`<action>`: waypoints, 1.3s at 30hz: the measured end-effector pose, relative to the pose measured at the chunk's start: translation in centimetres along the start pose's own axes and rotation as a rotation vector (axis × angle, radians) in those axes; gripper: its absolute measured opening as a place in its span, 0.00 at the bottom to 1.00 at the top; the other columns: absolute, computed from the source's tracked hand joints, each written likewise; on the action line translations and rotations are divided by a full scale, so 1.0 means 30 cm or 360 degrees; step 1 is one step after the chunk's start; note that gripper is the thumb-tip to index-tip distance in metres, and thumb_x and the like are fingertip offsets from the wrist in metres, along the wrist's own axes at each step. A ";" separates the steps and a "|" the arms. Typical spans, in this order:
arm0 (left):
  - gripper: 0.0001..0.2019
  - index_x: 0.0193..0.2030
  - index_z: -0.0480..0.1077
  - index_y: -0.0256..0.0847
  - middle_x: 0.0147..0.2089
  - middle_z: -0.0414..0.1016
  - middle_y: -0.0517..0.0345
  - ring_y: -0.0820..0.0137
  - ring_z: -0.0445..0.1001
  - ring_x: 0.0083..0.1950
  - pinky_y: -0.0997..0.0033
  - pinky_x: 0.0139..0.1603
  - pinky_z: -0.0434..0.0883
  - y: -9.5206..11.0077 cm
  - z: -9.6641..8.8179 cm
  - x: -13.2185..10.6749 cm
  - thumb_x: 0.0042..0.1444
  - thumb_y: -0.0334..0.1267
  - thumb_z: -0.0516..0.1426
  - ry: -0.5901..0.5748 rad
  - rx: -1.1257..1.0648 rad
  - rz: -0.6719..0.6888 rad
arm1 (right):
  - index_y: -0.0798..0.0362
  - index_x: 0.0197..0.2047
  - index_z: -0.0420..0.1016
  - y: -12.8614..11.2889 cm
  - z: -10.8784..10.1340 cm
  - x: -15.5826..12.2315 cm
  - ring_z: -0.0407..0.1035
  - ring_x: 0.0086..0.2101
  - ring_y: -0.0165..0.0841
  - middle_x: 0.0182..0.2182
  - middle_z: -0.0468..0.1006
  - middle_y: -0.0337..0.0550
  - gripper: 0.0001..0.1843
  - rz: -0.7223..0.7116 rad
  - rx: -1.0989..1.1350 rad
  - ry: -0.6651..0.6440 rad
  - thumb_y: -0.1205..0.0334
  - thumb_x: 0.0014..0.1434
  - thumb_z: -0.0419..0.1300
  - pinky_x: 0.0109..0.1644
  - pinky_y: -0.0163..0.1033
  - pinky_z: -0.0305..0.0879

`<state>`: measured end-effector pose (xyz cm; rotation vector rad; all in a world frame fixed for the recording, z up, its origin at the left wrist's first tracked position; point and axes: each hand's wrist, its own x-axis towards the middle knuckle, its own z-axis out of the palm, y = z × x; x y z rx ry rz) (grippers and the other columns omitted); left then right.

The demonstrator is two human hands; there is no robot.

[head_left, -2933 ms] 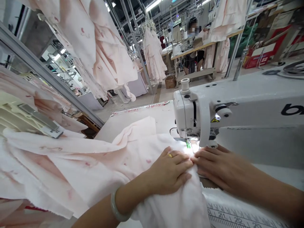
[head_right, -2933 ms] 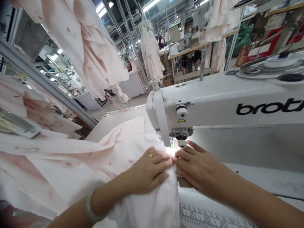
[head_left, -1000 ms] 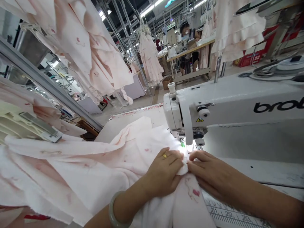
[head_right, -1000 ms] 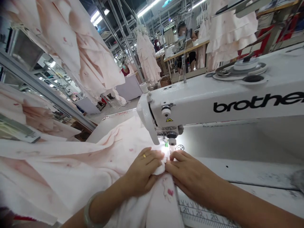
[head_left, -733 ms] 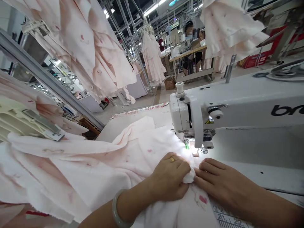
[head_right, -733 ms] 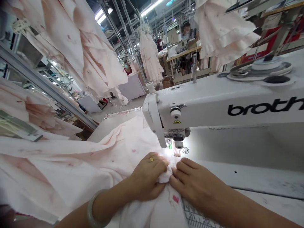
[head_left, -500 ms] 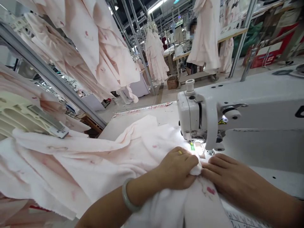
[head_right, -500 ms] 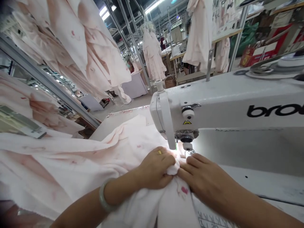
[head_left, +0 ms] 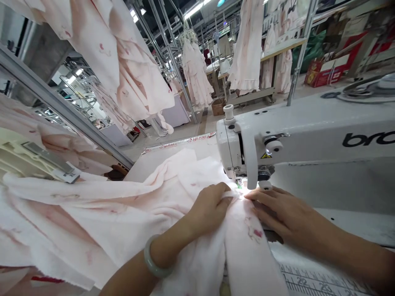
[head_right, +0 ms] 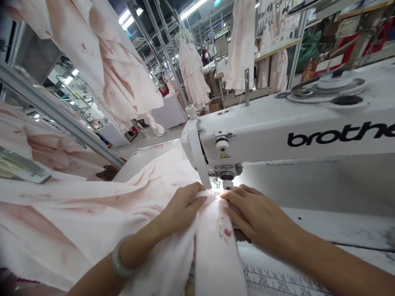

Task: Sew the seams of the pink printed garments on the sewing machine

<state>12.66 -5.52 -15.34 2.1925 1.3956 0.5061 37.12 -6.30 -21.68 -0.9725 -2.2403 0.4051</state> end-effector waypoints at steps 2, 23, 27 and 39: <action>0.05 0.42 0.70 0.44 0.42 0.81 0.57 0.61 0.79 0.45 0.63 0.47 0.73 0.000 0.019 0.003 0.68 0.32 0.53 0.0091 -0.0099 -0.0114 | 0.47 0.55 0.79 0.003 -0.001 0.007 0.76 0.45 0.44 0.44 0.83 0.47 0.18 0.0075 0.0010 -0.0027 0.50 0.79 0.51 0.46 0.50 0.73; 0.09 0.47 0.80 0.44 0.40 0.81 0.55 0.62 0.78 0.43 0.59 0.53 0.75 -0.054 0.124 -0.010 0.64 0.29 0.61 0.0218 0.0375 0.0476 | 0.49 0.43 0.78 -0.007 -0.117 0.031 0.69 0.34 0.37 0.32 0.76 0.39 0.11 -0.0690 -0.0071 -0.0444 0.69 0.74 0.55 0.46 0.47 0.66; 0.11 0.47 0.79 0.40 0.42 0.81 0.51 0.61 0.78 0.44 0.60 0.50 0.74 -0.063 0.130 -0.012 0.65 0.27 0.57 0.0329 0.0627 0.0860 | 0.52 0.45 0.77 -0.022 -0.098 0.026 0.69 0.36 0.38 0.39 0.79 0.43 0.09 -0.0899 -0.0219 -0.0402 0.70 0.74 0.55 0.44 0.47 0.66; 0.14 0.34 0.78 0.42 0.38 0.84 0.55 0.62 0.81 0.43 0.59 0.55 0.74 -0.022 0.085 0.007 0.71 0.43 0.59 0.0112 -0.0439 0.0258 | 0.51 0.48 0.79 -0.048 -0.035 -0.025 0.76 0.36 0.35 0.39 0.84 0.43 0.16 -0.0924 -0.0370 -0.0124 0.78 0.72 0.54 0.44 0.43 0.72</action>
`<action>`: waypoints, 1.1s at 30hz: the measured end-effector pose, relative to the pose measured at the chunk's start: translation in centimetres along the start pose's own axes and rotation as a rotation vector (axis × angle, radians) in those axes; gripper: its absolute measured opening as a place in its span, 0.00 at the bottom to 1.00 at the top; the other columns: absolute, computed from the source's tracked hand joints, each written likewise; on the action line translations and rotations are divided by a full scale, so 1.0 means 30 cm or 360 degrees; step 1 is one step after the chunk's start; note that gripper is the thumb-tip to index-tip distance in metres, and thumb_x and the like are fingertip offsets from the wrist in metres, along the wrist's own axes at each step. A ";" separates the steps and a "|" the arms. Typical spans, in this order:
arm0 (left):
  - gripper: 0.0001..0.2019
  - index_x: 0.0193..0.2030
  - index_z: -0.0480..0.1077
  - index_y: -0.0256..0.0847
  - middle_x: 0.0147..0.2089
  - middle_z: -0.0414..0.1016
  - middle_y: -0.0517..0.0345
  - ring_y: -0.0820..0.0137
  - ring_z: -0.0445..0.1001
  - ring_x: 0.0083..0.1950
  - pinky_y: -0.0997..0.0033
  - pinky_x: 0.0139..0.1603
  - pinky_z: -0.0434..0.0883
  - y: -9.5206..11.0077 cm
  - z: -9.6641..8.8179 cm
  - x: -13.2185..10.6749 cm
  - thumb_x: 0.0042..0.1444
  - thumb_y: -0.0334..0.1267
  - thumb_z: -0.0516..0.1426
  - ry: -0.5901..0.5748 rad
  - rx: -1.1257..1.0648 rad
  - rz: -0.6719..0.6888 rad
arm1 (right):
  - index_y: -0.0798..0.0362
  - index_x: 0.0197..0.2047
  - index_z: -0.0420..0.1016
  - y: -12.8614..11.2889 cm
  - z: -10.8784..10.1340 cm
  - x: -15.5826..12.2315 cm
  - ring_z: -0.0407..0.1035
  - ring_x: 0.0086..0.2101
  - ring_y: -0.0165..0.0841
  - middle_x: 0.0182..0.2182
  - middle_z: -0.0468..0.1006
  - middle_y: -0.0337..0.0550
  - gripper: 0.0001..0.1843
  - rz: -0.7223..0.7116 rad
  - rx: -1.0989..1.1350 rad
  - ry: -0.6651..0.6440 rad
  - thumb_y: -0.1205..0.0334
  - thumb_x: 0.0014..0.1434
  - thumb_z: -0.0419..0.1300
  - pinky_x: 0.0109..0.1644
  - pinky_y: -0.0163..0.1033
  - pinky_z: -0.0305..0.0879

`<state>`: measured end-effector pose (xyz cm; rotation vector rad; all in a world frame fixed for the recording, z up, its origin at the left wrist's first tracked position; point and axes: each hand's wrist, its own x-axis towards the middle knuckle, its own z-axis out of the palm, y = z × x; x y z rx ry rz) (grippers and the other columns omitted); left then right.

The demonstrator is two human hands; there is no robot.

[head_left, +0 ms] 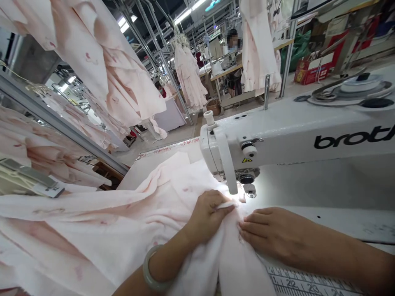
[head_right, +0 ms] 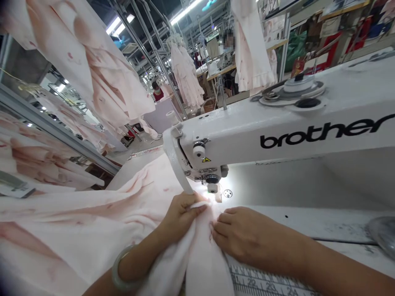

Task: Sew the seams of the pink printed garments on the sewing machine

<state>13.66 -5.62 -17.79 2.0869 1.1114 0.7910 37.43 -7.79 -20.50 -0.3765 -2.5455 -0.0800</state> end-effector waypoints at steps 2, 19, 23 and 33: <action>0.16 0.35 0.79 0.41 0.38 0.84 0.54 0.61 0.80 0.43 0.60 0.53 0.75 0.005 -0.003 0.006 0.70 0.47 0.60 0.0032 -0.0124 -0.0101 | 0.51 0.47 0.79 0.000 0.002 0.003 0.76 0.35 0.34 0.38 0.84 0.43 0.15 0.0032 0.0042 -0.0014 0.77 0.73 0.54 0.44 0.42 0.71; 0.09 0.48 0.80 0.40 0.47 0.84 0.54 0.63 0.79 0.50 0.58 0.58 0.72 -0.023 0.036 -0.029 0.68 0.29 0.58 -0.0140 0.0683 0.0523 | 0.51 0.38 0.74 0.016 0.015 -0.003 0.70 0.31 0.34 0.33 0.79 0.38 0.17 0.0102 0.0198 -0.0179 0.76 0.76 0.51 0.38 0.45 0.63; 0.10 0.52 0.77 0.36 0.50 0.82 0.49 0.59 0.78 0.51 0.57 0.56 0.76 0.006 0.047 -0.054 0.69 0.30 0.55 -0.0250 0.1017 0.0633 | 0.50 0.45 0.81 0.049 -0.042 0.009 0.78 0.37 0.35 0.37 0.85 0.42 0.18 0.0158 0.0524 -0.0169 0.68 0.79 0.50 0.44 0.41 0.71; 0.14 0.59 0.74 0.32 0.62 0.80 0.42 0.54 0.78 0.64 0.56 0.65 0.75 0.015 0.055 -0.093 0.75 0.36 0.52 -0.0171 0.1315 0.0644 | 0.48 0.51 0.84 0.122 -0.026 0.006 0.82 0.46 0.40 0.49 0.87 0.46 0.22 0.0368 0.0190 -0.0124 0.57 0.81 0.47 0.52 0.47 0.76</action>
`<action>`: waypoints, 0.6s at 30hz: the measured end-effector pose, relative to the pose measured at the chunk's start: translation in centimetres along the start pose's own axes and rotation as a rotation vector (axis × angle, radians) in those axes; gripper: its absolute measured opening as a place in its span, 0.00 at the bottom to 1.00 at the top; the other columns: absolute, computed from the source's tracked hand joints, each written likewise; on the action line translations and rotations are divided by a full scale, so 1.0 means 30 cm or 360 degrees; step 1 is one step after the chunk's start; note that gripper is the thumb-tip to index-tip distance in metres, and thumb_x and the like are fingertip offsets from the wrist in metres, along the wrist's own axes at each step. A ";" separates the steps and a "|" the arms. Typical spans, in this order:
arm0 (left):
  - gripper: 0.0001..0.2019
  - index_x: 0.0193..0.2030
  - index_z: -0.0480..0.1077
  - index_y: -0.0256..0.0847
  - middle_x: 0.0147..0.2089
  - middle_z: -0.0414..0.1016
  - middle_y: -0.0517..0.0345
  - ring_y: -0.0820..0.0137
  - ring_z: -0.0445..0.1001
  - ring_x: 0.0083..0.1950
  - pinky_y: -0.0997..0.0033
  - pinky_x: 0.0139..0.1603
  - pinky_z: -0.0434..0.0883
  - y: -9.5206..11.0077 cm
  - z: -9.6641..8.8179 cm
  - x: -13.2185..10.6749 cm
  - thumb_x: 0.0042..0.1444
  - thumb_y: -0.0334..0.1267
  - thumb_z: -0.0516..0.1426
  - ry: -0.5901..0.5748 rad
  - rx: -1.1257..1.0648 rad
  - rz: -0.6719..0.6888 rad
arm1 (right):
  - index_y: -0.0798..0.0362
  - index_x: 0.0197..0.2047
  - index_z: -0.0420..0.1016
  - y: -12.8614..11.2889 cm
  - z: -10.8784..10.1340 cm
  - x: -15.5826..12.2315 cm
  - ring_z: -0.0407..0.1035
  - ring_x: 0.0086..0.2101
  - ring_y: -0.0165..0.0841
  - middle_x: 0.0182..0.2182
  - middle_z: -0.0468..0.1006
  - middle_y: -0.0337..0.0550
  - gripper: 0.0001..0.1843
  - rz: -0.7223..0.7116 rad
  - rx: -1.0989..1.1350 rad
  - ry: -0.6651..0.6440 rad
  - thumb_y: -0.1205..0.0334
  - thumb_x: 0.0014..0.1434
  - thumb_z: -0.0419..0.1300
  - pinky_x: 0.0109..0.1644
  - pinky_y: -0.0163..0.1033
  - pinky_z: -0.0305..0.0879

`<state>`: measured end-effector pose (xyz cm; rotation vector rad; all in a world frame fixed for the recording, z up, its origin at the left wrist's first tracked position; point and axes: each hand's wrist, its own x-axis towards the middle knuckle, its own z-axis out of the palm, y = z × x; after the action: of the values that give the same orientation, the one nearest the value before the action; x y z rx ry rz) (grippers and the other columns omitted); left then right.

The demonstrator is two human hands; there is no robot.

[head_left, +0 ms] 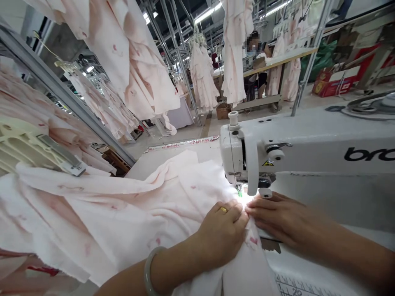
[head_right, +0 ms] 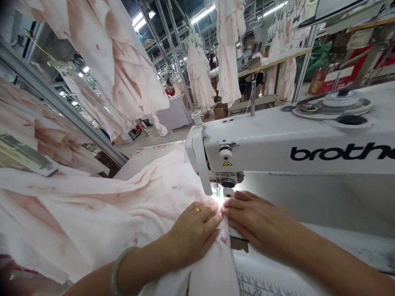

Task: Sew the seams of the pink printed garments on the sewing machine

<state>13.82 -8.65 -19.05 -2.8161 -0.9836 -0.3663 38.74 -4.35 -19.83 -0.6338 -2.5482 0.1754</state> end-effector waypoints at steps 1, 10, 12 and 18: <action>0.14 0.59 0.74 0.31 0.63 0.80 0.42 0.54 0.78 0.65 0.55 0.66 0.75 -0.007 0.005 0.002 0.75 0.35 0.53 -0.0007 0.0018 0.0009 | 0.48 0.51 0.84 0.001 0.008 -0.003 0.82 0.47 0.39 0.50 0.87 0.45 0.22 0.0005 -0.0033 -0.0003 0.57 0.81 0.47 0.52 0.48 0.76; 0.10 0.52 0.75 0.34 0.55 0.82 0.41 0.55 0.79 0.64 0.56 0.63 0.76 -0.103 0.001 0.093 0.72 0.28 0.53 -0.0254 -0.0062 -0.0081 | 0.45 0.74 0.69 0.019 0.048 -0.039 0.81 0.45 0.44 0.48 0.86 0.46 0.25 0.0277 -0.0152 -0.0027 0.51 0.81 0.48 0.56 0.56 0.74; 0.10 0.49 0.75 0.35 0.54 0.82 0.42 0.55 0.79 0.64 0.56 0.64 0.76 -0.110 0.000 0.103 0.73 0.29 0.52 -0.0265 -0.0077 -0.0079 | 0.43 0.75 0.68 0.024 0.055 -0.046 0.81 0.45 0.45 0.48 0.86 0.45 0.25 0.0283 -0.0141 -0.0005 0.50 0.80 0.50 0.56 0.56 0.74; 0.12 0.56 0.75 0.36 0.59 0.81 0.42 0.56 0.77 0.67 0.54 0.69 0.73 -0.114 -0.027 0.112 0.75 0.33 0.52 -0.0351 -0.0157 -0.0158 | 0.45 0.69 0.76 0.068 0.058 -0.029 0.80 0.47 0.47 0.49 0.86 0.48 0.24 0.0313 -0.0117 0.0000 0.48 0.79 0.51 0.59 0.58 0.74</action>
<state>14.06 -4.16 -17.19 -2.9523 -1.1827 -0.1186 39.36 -2.97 -22.22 -0.9134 -2.4993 0.1491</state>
